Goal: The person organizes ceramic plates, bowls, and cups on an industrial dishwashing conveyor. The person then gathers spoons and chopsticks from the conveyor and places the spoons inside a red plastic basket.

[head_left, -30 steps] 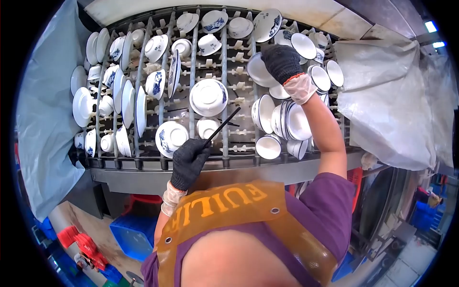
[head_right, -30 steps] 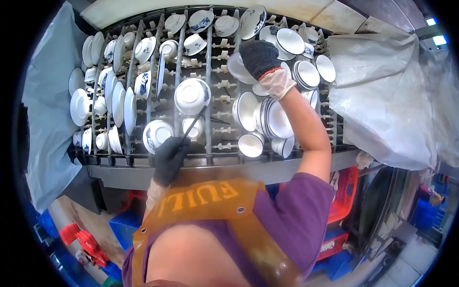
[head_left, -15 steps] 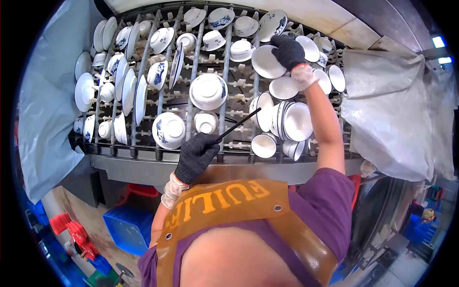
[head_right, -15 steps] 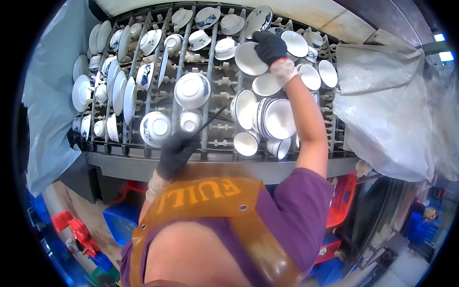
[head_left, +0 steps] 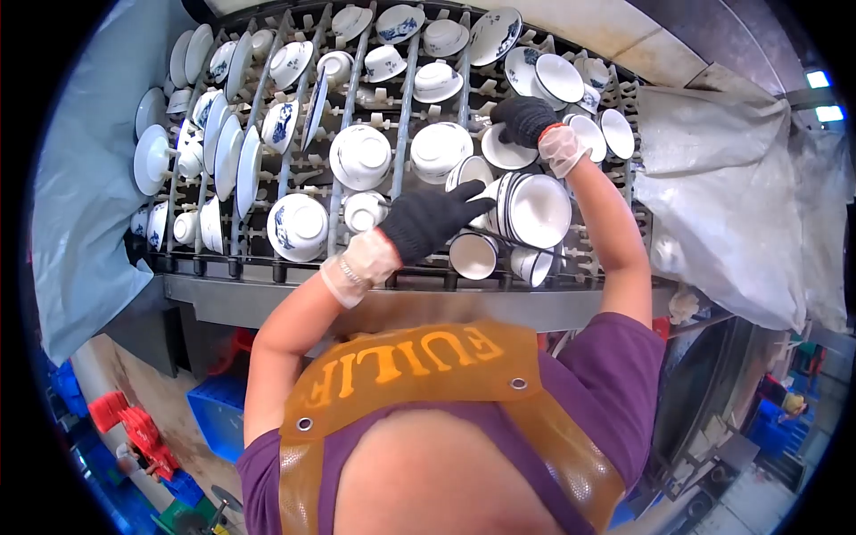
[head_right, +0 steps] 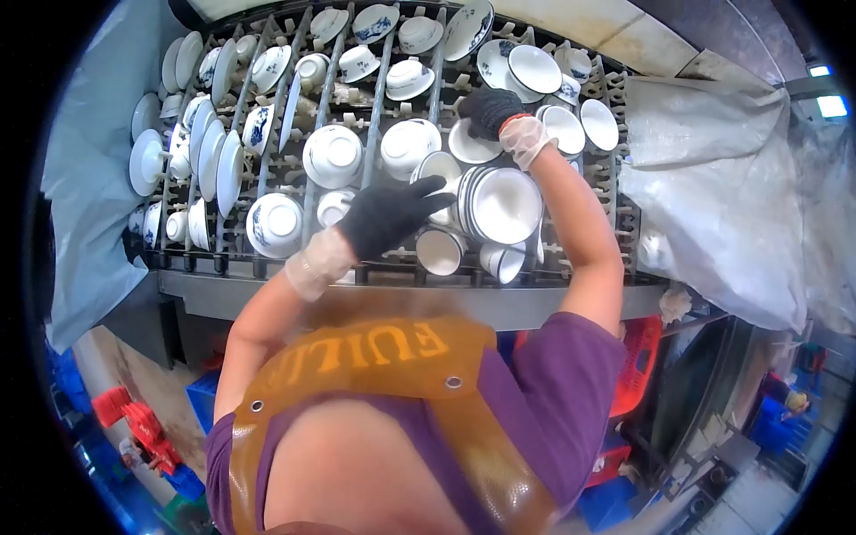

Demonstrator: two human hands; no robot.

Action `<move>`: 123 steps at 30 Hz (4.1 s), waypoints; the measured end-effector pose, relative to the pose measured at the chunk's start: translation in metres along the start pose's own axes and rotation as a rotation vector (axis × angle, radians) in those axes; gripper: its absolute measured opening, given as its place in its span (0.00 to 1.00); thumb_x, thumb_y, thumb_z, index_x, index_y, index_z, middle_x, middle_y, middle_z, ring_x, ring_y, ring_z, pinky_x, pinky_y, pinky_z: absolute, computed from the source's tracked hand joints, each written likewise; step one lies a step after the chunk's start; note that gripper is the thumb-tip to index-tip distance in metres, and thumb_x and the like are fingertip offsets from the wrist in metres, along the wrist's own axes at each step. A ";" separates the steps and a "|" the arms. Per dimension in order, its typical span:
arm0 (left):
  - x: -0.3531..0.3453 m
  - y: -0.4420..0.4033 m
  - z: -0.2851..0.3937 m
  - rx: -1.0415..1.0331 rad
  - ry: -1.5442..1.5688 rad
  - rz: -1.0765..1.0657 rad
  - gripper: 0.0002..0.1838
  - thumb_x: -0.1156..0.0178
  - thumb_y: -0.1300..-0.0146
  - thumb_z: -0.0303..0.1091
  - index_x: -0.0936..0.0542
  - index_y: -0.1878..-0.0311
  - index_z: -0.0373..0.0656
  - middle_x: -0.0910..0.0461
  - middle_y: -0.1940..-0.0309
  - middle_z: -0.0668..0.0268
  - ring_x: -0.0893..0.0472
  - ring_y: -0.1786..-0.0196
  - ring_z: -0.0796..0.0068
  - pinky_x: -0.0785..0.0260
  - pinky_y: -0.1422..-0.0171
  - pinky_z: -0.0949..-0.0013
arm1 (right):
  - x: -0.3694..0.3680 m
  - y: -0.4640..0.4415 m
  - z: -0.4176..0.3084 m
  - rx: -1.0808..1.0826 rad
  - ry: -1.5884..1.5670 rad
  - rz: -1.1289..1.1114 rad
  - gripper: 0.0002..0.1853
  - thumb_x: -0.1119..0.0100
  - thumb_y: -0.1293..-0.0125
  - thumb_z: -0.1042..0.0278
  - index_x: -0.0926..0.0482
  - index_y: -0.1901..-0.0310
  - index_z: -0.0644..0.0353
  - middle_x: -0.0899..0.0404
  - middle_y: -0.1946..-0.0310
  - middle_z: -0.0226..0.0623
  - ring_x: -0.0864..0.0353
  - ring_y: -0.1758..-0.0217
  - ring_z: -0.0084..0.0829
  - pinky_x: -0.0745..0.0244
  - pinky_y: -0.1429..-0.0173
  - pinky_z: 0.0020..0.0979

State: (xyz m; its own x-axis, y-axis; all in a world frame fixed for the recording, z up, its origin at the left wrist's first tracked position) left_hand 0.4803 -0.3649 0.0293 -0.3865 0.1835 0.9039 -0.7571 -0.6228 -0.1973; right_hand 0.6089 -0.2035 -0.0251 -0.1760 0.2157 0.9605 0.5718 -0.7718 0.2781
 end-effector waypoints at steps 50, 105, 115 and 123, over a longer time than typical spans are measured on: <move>-0.060 -0.005 0.071 0.070 0.288 0.123 0.15 0.43 0.48 0.24 0.22 0.56 0.52 0.23 0.56 0.66 0.22 0.57 0.63 0.28 0.59 0.68 | -0.005 0.168 -0.009 -0.504 -0.778 0.884 0.38 0.27 0.64 0.52 0.33 0.53 0.64 0.25 0.61 0.46 0.24 0.57 0.40 0.29 0.53 0.37; -0.053 -0.092 -0.007 0.709 1.105 0.315 0.12 0.46 0.39 0.42 0.26 0.66 0.42 0.32 0.83 0.74 0.35 0.84 0.87 0.46 0.82 0.82 | 0.059 0.025 0.176 -0.455 -0.406 0.568 0.18 0.43 0.49 0.58 0.24 0.59 0.61 0.22 0.64 0.51 0.23 0.58 0.46 0.29 0.52 0.41; -0.052 -0.105 0.017 0.660 1.059 0.280 0.11 0.48 0.38 0.41 0.26 0.66 0.43 0.32 0.84 0.74 0.36 0.84 0.87 0.47 0.82 0.82 | 0.044 0.061 0.164 -0.333 -0.375 0.708 0.17 0.50 0.41 0.51 0.24 0.67 0.59 0.23 0.68 0.49 0.24 0.62 0.48 0.31 0.58 0.43; -0.038 -0.121 0.013 0.576 0.961 0.352 0.15 0.49 0.36 0.45 0.27 0.68 0.42 0.35 0.82 0.75 0.38 0.83 0.89 0.48 0.81 0.83 | -0.054 0.165 0.230 -0.176 -0.427 0.309 0.32 0.30 0.62 0.52 0.25 0.53 0.59 0.23 0.57 0.46 0.25 0.52 0.44 0.31 0.46 0.37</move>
State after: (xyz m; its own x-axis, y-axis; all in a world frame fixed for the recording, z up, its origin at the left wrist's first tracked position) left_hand 0.5934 -0.3063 0.0240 -0.9521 0.2782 0.1266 -0.2747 -0.9605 0.0445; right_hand 0.8973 -0.2050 -0.0286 0.3400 0.1580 0.9271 0.3961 -0.9181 0.0113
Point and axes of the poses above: each hand's wrist, its own y-axis away from the middle knuckle, its own x-axis out of the back of the hand, z = x × y, the point moved 8 cm from there along -y, towards the middle knuckle
